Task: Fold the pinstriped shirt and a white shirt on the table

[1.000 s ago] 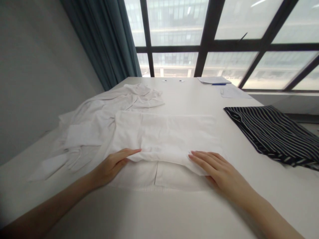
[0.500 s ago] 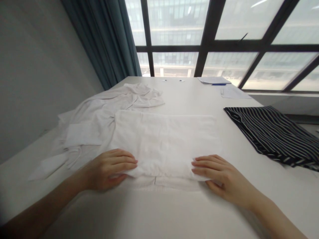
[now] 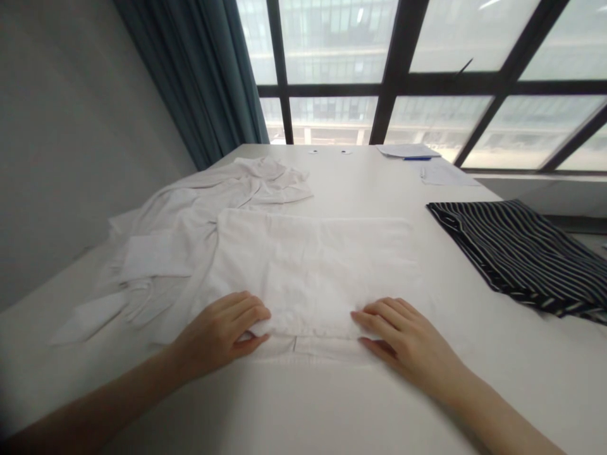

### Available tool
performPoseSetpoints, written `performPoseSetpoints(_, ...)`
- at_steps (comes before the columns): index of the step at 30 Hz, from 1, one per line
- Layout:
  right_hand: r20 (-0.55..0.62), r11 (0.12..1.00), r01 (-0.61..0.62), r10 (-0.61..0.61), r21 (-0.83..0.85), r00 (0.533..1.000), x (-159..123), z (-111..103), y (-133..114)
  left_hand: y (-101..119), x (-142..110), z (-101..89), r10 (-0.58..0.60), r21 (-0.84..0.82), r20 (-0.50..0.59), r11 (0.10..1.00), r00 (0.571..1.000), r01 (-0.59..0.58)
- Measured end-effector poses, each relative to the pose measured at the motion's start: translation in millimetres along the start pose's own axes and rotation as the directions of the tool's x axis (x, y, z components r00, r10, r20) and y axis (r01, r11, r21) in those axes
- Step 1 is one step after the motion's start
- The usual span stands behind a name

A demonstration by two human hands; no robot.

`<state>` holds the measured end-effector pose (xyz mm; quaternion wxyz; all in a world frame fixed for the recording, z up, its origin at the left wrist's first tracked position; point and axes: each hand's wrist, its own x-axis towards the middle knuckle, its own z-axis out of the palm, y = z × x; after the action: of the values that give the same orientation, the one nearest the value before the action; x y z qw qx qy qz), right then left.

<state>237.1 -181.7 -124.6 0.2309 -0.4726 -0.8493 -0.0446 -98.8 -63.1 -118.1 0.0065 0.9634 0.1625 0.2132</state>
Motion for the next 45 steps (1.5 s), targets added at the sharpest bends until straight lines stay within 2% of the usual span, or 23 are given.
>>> performPoseSetpoints(4,-0.103,0.996,0.082,-0.084,-0.024,0.991,-2.7,-3.1,-4.7,0.2,-0.9,-5.0,0.109,0.033,-0.094,0.994,0.989,-0.107)
performPoseSetpoints(6,-0.123,0.991,0.123,-0.129,-0.054,0.984,-3.8,-7.4,-5.3,-0.4,-0.7,-8.6,0.168,0.033,-0.108,0.986,0.980,-0.166)
performPoseSetpoints(9,-0.093,0.979,0.196,-0.201,-0.059,0.975,-3.2,-9.4,-5.1,-1.2,-0.1,-10.7,0.195,0.004,-0.014,0.981,0.981,-0.195)
performPoseSetpoints(11,-0.050,0.982,0.188,-0.187,0.013,0.981,-1.3,-7.6,-4.7,-1.8,0.1,-10.0,0.156,-0.042,0.085,0.987,0.984,-0.153)
performPoseSetpoints(13,0.055,0.985,0.083,-0.092,0.150,0.994,1.1,-6.5,-3.9,-3.2,-0.1,-9.1,0.099,-0.108,0.164,0.991,0.982,-0.082)
performPoseSetpoints(15,0.213,0.950,-0.096,0.032,0.297,0.977,3.8,-8.5,-2.6,-6.2,-1.0,-9.0,0.058,-0.219,0.210,0.976,0.976,-0.011)
performPoseSetpoints(17,0.348,0.866,-0.260,0.108,0.427,0.931,5.9,-13.3,-0.5,-10.6,-2.5,-10.0,0.032,-0.374,0.241,0.926,0.970,0.062)
performPoseSetpoints(20,0.433,0.721,-0.401,0.155,0.565,0.888,4.7,-20.8,4.8,-18.8,-5.1,-13.6,-0.019,-0.562,0.304,0.804,0.953,0.195)
performPoseSetpoints(23,0.417,0.665,-0.521,0.328,0.536,0.848,-3.2,-24.2,14.9,-28.9,-7.4,-19.0,-0.126,-0.558,0.422,0.745,0.898,0.367)
performPoseSetpoints(25,0.299,0.671,-0.602,0.524,0.432,0.798,-10.4,-25.0,25.7,-38.1,-9.3,-22.6,-0.303,-0.419,0.424,0.770,0.854,0.482)
performPoseSetpoints(26,0.212,0.673,-0.643,0.612,0.366,0.762,-13.9,-25.2,32.3,-43.6,-10.7,-24.1,-0.417,-0.318,0.366,0.784,0.832,0.533)
performPoseSetpoints(28,0.031,0.664,-0.707,0.723,0.241,0.690,-20.3,-25.3,47.4,-56.3,-14.5,-26.0,-0.612,-0.104,0.172,0.768,0.772,0.632)
performPoseSetpoints(30,-0.090,0.648,-0.743,0.760,0.166,0.643,-25.7,-24.4,62.6,-69.2,-19.3,-26.7,-0.711,0.045,0.028,0.703,0.703,0.709)
performPoseSetpoints(31,-0.114,0.639,-0.754,0.769,0.150,0.629,-28.1,-23.5,69.1,-74.8,-21.7,-26.6,-0.743,0.080,0.007,0.668,0.670,0.740)
performPoseSetpoints(34,-0.076,0.606,-0.783,0.795,0.140,0.602,-33.9,-20.3,81.1,-85.2,-26.4,-26.0,-0.824,0.089,0.064,0.567,0.563,0.819)
performPoseSetpoints(36,-0.051,0.592,-0.796,0.805,0.124,0.591,-36.0,-19.4,82.6,-86.7,-27.4,-26.5,-0.851,0.069,0.113,0.522,0.513,0.850)
performPoseSetpoints(38,-0.036,0.588,-0.802,0.808,0.108,0.588,-36.6,-19.9,81.0,-86.2,-27.9,-28.0,-0.847,0.048,0.152,0.521,0.510,0.852)
performPoseSetpoints(41,0.013,0.586,-0.803,0.807,0.108,0.590,-36.0,-21.8,77.8,-86.0,-29.7,-32.3,-0.806,-0.007,0.209,0.566,0.554,0.825)
performPoseSetpoints(45,0.098,0.606,-0.777,0.774,0.170,0.625,-35.6,-25.8,77.3,-86.0,-33.0,-40.8,-0.757,-0.084,0.265,0.599,0.597,0.796)
